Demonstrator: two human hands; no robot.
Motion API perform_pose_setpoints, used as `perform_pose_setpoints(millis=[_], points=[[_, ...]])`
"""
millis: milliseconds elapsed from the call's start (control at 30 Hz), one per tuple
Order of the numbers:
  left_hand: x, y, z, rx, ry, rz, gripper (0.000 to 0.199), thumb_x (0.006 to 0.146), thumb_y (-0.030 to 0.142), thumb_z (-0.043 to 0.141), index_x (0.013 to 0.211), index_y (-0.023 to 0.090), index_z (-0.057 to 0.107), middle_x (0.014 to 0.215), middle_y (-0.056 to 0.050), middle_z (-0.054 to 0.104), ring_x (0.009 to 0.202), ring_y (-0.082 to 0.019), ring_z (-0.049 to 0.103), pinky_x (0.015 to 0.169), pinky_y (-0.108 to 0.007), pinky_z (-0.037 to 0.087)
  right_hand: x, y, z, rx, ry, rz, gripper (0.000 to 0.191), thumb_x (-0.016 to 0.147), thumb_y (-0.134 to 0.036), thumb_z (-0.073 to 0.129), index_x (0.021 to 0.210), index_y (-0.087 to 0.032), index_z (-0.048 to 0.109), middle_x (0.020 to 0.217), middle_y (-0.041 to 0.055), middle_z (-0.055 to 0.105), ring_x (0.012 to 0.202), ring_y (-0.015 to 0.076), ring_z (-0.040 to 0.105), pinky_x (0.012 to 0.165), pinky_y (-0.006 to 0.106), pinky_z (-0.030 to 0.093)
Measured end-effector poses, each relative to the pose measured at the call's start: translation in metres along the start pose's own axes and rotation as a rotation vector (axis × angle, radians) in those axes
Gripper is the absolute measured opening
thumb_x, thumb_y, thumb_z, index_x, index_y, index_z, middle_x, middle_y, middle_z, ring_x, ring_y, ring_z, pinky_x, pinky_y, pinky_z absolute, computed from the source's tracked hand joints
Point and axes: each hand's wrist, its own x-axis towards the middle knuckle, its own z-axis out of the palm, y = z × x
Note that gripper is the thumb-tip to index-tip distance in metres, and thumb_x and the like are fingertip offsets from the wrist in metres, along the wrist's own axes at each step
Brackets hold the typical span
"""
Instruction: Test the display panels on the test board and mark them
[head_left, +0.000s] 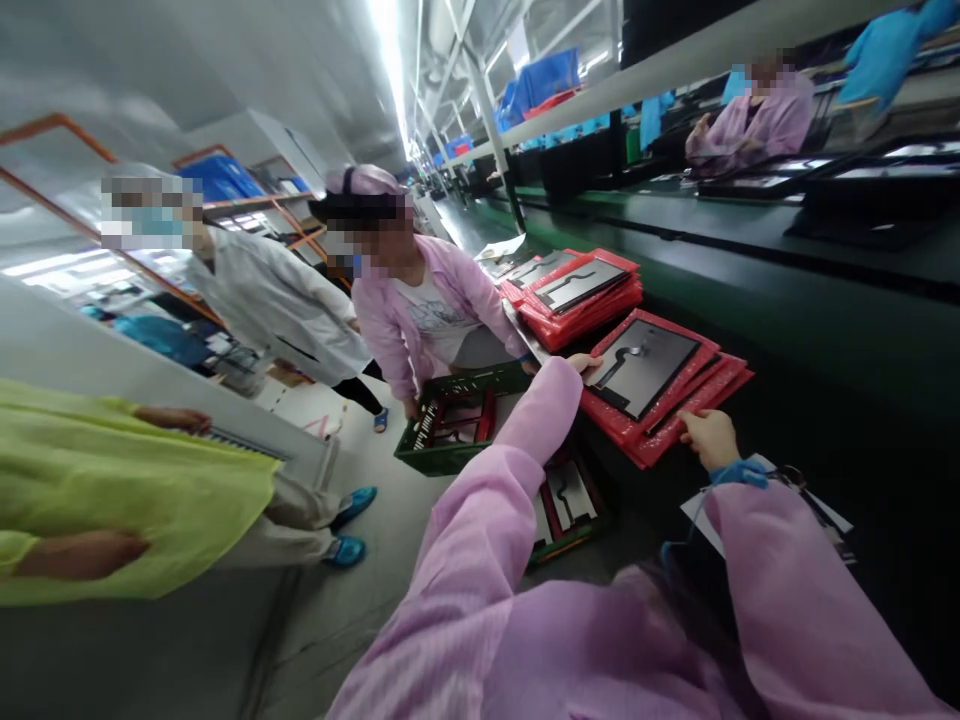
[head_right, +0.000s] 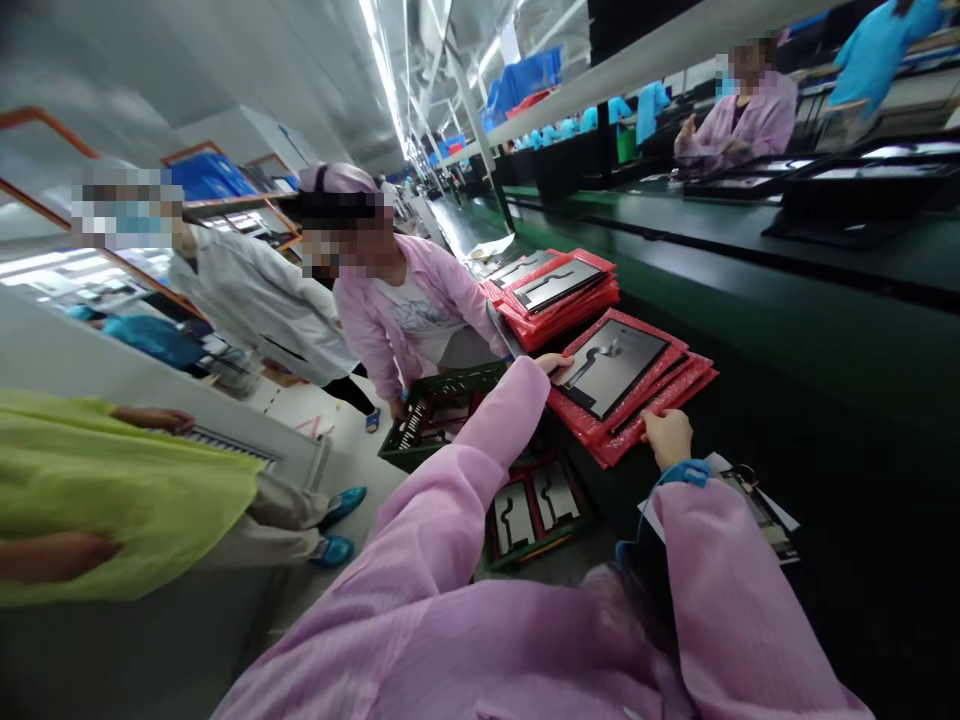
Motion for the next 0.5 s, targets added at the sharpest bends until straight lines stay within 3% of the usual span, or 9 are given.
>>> perform_pose_setpoints(millis=[133, 300, 400, 500], points=[[0.000, 0.001, -0.005, -0.014, -0.007, -0.061, 0.036, 0.094, 0.035, 0.063, 0.124, 0.016, 0.060, 0.124, -0.011, 0.062, 0.106, -0.023, 0.064, 0.089, -0.042, 0.057, 0.000, -0.001, -0.003, 0.010, 0.010, 0.123, 0.027, 0.095, -0.036, 0.063, 0.111, -0.014, 0.064, 0.106, 0.0058, 0.067, 0.091, 0.0163, 0.066, 0.080, 0.036, 0.058], [-0.006, 0.015, -0.019, -0.028, -0.021, -0.063, 0.031, 0.095, 0.033, 0.063, 0.120, 0.014, 0.061, 0.117, -0.009, 0.065, 0.098, -0.020, 0.066, 0.083, -0.039, 0.059, 0.002, -0.004, -0.008, 0.170, 0.185, 0.142, 0.030, 0.097, -0.039, 0.059, 0.115, -0.015, 0.063, 0.115, 0.0077, 0.066, 0.101, 0.0188, 0.065, 0.088, 0.040, 0.057], [-0.007, 0.025, -0.028, -0.073, 0.028, -0.010, 0.032, 0.095, 0.033, 0.063, 0.120, 0.013, 0.061, 0.115, -0.009, 0.065, 0.096, -0.020, 0.066, 0.080, -0.037, 0.059, 0.006, -0.003, -0.007, 0.294, 0.248, 0.150, 0.031, 0.097, -0.039, 0.059, 0.115, -0.014, 0.062, 0.111, 0.0069, 0.067, 0.095, 0.0174, 0.066, 0.084, 0.038, 0.057], [-0.016, 0.032, -0.037, -0.129, 0.105, 0.060, 0.029, 0.095, 0.032, 0.063, 0.117, 0.013, 0.061, 0.109, -0.008, 0.066, 0.088, -0.016, 0.066, 0.074, -0.033, 0.059, 0.005, -0.006, -0.006, 0.412, 0.210, 0.120, 0.029, 0.095, -0.038, 0.063, 0.111, -0.014, 0.064, 0.105, 0.0054, 0.068, 0.090, 0.0162, 0.067, 0.080, 0.035, 0.058]])
